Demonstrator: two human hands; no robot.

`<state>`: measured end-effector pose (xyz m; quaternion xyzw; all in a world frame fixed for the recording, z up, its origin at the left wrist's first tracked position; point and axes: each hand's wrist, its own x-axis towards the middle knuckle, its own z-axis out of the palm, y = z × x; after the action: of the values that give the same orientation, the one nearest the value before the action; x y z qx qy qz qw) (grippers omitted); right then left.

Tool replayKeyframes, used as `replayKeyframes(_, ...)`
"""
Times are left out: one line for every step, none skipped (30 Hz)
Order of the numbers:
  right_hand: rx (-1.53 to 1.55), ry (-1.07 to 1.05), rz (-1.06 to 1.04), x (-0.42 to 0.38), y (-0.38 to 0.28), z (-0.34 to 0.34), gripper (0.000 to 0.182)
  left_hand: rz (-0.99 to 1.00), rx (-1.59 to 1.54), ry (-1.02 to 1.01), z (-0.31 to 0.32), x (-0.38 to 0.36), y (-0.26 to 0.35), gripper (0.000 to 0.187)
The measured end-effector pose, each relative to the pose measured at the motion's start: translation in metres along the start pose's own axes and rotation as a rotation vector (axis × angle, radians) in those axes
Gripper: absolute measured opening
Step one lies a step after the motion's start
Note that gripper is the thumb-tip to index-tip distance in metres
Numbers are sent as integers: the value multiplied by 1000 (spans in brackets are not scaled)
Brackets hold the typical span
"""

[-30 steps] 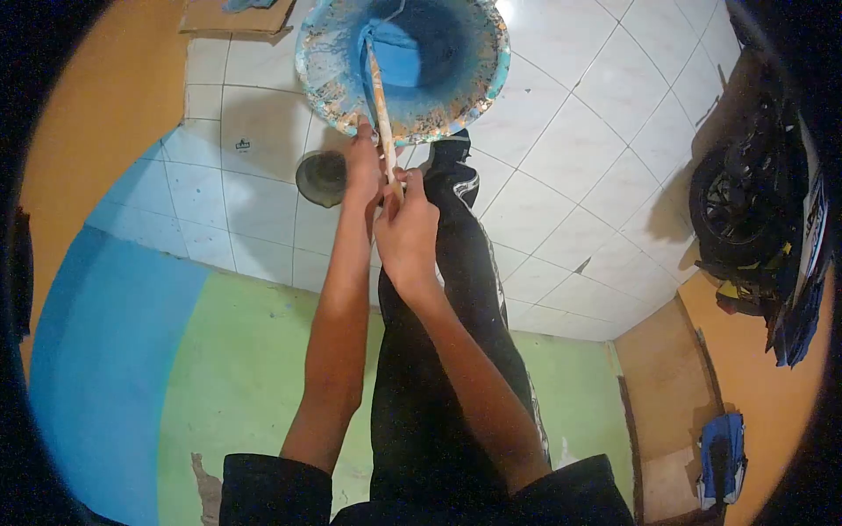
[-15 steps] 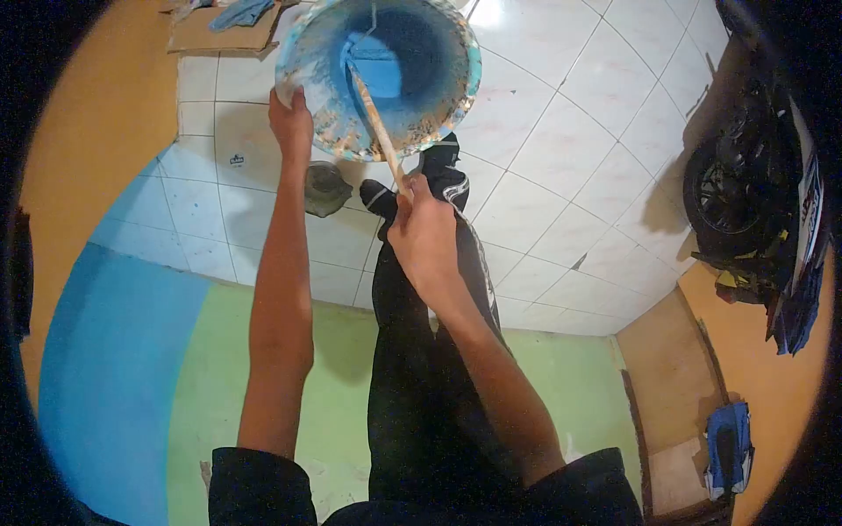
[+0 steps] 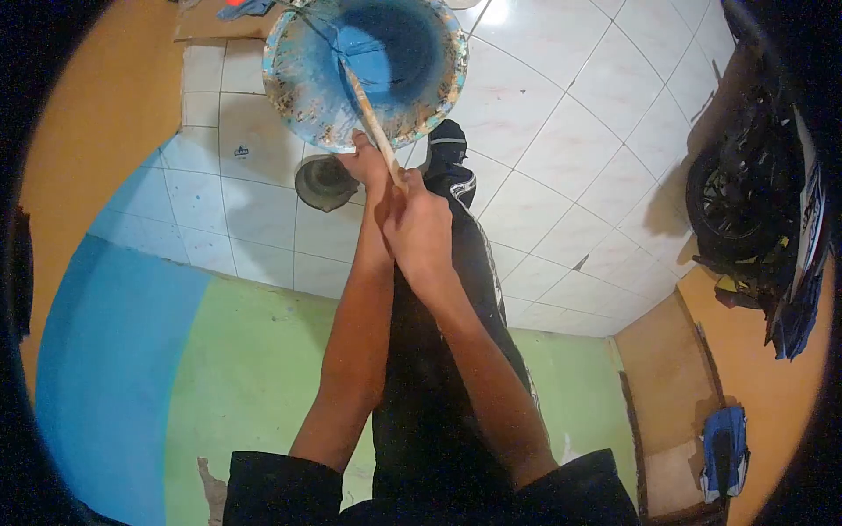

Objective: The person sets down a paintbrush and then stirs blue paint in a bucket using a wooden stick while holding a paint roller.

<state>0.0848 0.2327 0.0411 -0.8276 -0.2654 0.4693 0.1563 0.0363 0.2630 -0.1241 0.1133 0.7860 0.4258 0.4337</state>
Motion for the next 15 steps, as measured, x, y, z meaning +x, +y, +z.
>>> replayKeyframes(-9, -2, -6, 1, 2, 0, 25, -14, 35, -80, -3, 0, 0, 29)
replayKeyframes(-25, -7, -33, 1, 4, 0, 25, -26, 70, -162, -7, 0, 1, 31)
replayKeyframes(-39, -13, -59, 2, 5, 0, 26, -28, 63, -159, -12, -1, 7, 31)
replayKeyframes(-47, -14, -65, 2, 5, -2, 26, -179, 52, -145, -17, -4, 17, 38)
replayKeyframes(-68, -12, -87, 3, 6, -4, 25, -332, 39, -135, -17, -4, 27, 46)
replayKeyframes(-88, -9, -108, 4, 7, -8, 24, -336, 32, -135, -15, 1, 37, 46)
replayKeyframes(-96, -12, -110, 4, 2, -17, 24, -181, -86, -148, -15, 12, 43, 54)
replayKeyframes(-122, -55, -84, 3, -3, -30, 24, -26, -201, -157, -18, 25, 51, 62)
replayKeyframes(-147, -98, -55, 2, -7, -42, 24, 66, -80, -110, -20, 48, 51, 67)
replayKeyframes(-152, -103, -53, 2, -9, -52, 24, 157, 43, -63, -21, 75, 51, 73)
replayKeyframes(-158, -123, -72, 4, -10, -62, 23, 216, 144, -151, -18, 95, 63, 70)
replayKeyframes(-161, -142, -91, 5, -9, -68, 21, 276, 245, -243, -10, 110, 81, 68)
replayKeyframes(-132, -147, -127, 8, -4, -71, 19, 277, 245, -245, -4, 125, 90, 68)
replayKeyframes(-131, -143, -128, 13, -1, -67, 19, 435, 418, -349, 3, 137, 98, 60)
replayKeyframes(-154, -133, -164, 18, 4, -60, 20, 591, 592, -453, 8, 141, 104, 52)
